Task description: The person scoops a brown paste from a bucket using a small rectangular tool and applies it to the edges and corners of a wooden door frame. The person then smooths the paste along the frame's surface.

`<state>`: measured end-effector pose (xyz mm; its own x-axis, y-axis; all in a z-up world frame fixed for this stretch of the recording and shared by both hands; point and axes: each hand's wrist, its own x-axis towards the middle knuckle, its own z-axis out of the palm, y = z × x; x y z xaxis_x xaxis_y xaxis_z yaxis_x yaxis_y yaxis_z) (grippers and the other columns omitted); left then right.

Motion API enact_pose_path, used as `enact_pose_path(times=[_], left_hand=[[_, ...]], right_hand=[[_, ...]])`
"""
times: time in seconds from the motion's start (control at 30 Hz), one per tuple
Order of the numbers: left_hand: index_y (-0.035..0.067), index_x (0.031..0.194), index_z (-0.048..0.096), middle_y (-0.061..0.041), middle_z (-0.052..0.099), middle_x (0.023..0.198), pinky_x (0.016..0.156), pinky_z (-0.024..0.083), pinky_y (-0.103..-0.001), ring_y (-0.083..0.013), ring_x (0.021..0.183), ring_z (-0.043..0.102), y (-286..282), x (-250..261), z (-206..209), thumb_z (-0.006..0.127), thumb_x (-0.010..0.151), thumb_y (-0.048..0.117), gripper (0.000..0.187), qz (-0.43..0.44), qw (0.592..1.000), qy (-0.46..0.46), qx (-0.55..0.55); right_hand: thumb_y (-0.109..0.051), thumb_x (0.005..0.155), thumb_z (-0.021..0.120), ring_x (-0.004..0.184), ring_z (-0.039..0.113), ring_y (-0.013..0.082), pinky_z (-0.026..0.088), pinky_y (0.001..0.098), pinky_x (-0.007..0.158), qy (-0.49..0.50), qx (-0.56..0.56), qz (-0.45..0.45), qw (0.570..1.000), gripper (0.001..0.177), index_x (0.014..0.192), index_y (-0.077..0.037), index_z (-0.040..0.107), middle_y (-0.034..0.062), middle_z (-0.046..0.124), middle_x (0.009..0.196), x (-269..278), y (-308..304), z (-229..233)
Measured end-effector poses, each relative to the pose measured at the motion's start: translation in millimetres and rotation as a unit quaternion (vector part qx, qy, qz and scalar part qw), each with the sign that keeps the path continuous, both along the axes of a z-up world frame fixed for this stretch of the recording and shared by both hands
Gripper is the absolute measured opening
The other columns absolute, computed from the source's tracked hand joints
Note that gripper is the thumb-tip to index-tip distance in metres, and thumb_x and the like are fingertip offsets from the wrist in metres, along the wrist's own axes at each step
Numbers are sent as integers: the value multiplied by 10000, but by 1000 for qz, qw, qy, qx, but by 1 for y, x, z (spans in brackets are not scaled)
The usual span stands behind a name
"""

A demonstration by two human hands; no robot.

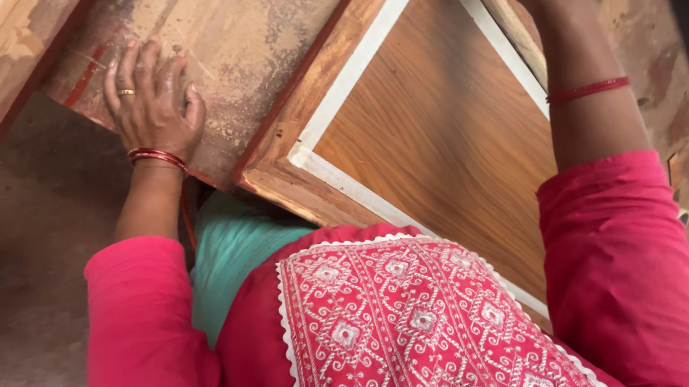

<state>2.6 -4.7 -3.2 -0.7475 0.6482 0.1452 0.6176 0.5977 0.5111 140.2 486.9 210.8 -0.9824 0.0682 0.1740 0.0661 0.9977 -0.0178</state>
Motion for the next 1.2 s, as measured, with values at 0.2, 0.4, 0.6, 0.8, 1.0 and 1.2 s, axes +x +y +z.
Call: enact_pose_path(times=[0.2,0.4,0.6,0.8,1.0,1.2], left_hand=[[62,1553,512,-194,262,1717,1295,109,-561,-351,1634,180,2,-1,6,647,1059,338,581,-33,997,9,-64],[33,1562,476,-210,264,1690,1279,81,-610,-377,1625,158,7,-4,5,649,1001,327,657,-42,997,-13,-67],[91,1492,510,-158,299,1708,1323,107,-589,-347,1662,168,5,-7,7,660,1008,270,537,-40,997,-3,-67],[84,1487,504,-177,287,1722,1320,97,-599,-343,1625,167,3,-6,6,645,1017,265,522,-40,996,-24,-78],[95,1500,517,-166,277,1730,1310,90,-605,-364,1673,152,6,-6,4,600,939,243,586,-34,994,-8,-103],[83,1485,532,-164,297,1725,1305,103,-610,-367,1668,158,5,-4,8,638,1010,269,522,-33,995,-22,-89]], right_hand=[[158,894,592,853,698,297,522,399,698,-176,-53,-49,982,468,1156,-156,819,101,763,1023,36,20,25],[139,1024,587,1013,730,296,555,353,866,-65,-193,-123,971,360,1242,-68,787,189,749,1164,100,21,32],[118,998,591,1142,733,283,555,355,1004,4,-189,-228,955,367,1276,-48,764,161,750,1233,167,8,10],[112,953,588,1233,657,269,468,408,1116,16,-87,-307,947,423,1247,-120,783,103,754,1274,214,-5,-15],[87,937,611,1107,686,284,491,443,981,-38,41,-287,956,438,1190,-205,815,40,778,1219,208,-12,-39],[145,908,596,1097,707,307,549,398,930,-66,-67,-243,966,469,1189,-160,815,83,767,1199,221,11,11]])
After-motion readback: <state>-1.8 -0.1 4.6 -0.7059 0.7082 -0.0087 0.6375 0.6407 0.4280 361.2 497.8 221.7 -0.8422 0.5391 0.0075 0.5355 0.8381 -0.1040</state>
